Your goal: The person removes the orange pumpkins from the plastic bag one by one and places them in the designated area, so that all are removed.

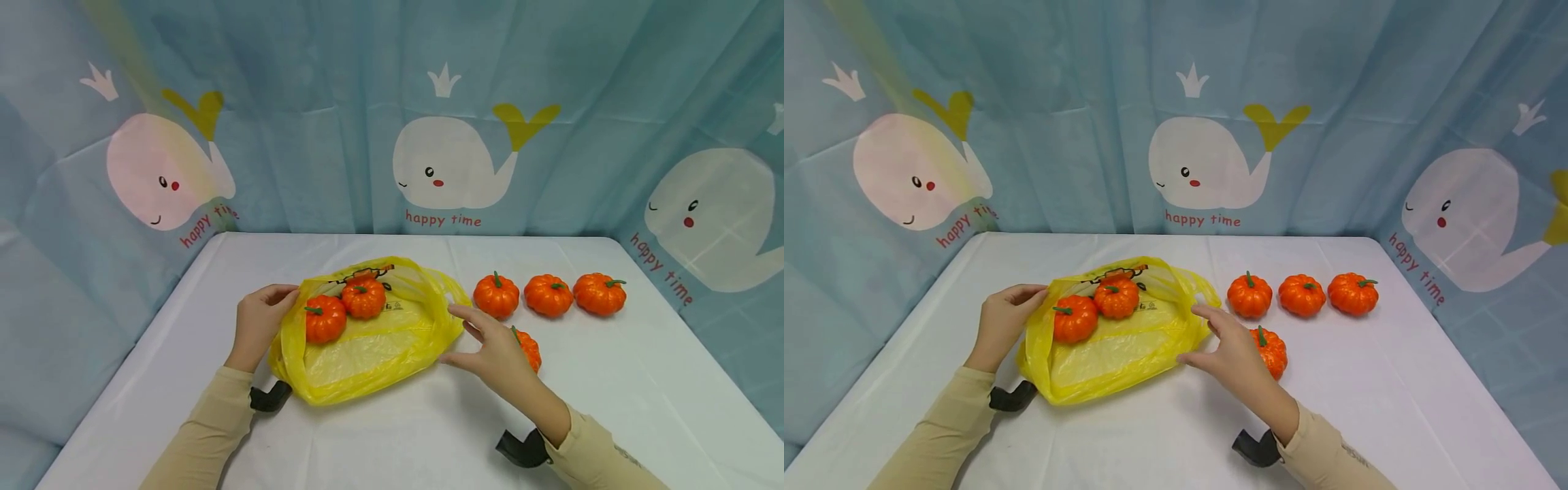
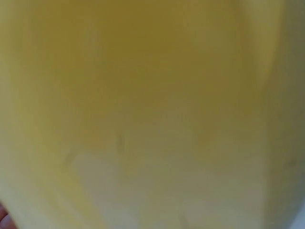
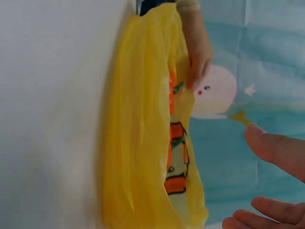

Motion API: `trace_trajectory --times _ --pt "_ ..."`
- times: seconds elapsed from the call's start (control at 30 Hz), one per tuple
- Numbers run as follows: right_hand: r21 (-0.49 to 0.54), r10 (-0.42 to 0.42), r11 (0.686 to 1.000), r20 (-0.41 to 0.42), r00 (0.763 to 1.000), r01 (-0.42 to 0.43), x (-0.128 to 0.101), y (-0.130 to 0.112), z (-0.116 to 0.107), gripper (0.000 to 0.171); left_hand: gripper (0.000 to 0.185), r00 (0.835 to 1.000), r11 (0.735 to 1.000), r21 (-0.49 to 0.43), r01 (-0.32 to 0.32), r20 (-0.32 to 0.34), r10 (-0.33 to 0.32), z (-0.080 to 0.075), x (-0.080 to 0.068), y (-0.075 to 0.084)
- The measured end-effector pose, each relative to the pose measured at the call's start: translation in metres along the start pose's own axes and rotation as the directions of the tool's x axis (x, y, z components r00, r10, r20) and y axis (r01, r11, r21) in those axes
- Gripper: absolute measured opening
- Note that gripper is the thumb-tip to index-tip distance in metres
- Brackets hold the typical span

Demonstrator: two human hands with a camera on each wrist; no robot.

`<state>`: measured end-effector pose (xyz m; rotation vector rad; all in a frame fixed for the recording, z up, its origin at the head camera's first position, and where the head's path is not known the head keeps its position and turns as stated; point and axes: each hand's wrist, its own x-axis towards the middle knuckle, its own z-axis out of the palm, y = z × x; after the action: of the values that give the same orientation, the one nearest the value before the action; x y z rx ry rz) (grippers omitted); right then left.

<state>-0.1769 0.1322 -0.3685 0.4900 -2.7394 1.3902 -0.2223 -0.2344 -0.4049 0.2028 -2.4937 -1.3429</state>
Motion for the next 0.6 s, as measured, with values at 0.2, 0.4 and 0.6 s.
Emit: trace_trajectory --times 0.2,0.4,0.6 --pt "0.041 -0.023 0.999 0.049 0.999 0.021 0.018 -0.008 0.020 0.072 0.030 1.000 1.000 0.018 -0.007 0.002 0.007 0.000 0.000 0.000" --pt "0.073 -0.033 0.997 0.072 0.997 0.028 0.039 -0.017 0.040 0.073 0.031 1.000 1.000 0.013 0.007 0.008 -0.007 -0.002 0.000 0.001" --pt "0.091 -0.045 0.995 0.104 0.994 0.036 0.053 -0.016 0.062 0.075 0.030 1.000 1.000 0.012 0.001 0.008 -0.001 -0.001 0.000 0.002"
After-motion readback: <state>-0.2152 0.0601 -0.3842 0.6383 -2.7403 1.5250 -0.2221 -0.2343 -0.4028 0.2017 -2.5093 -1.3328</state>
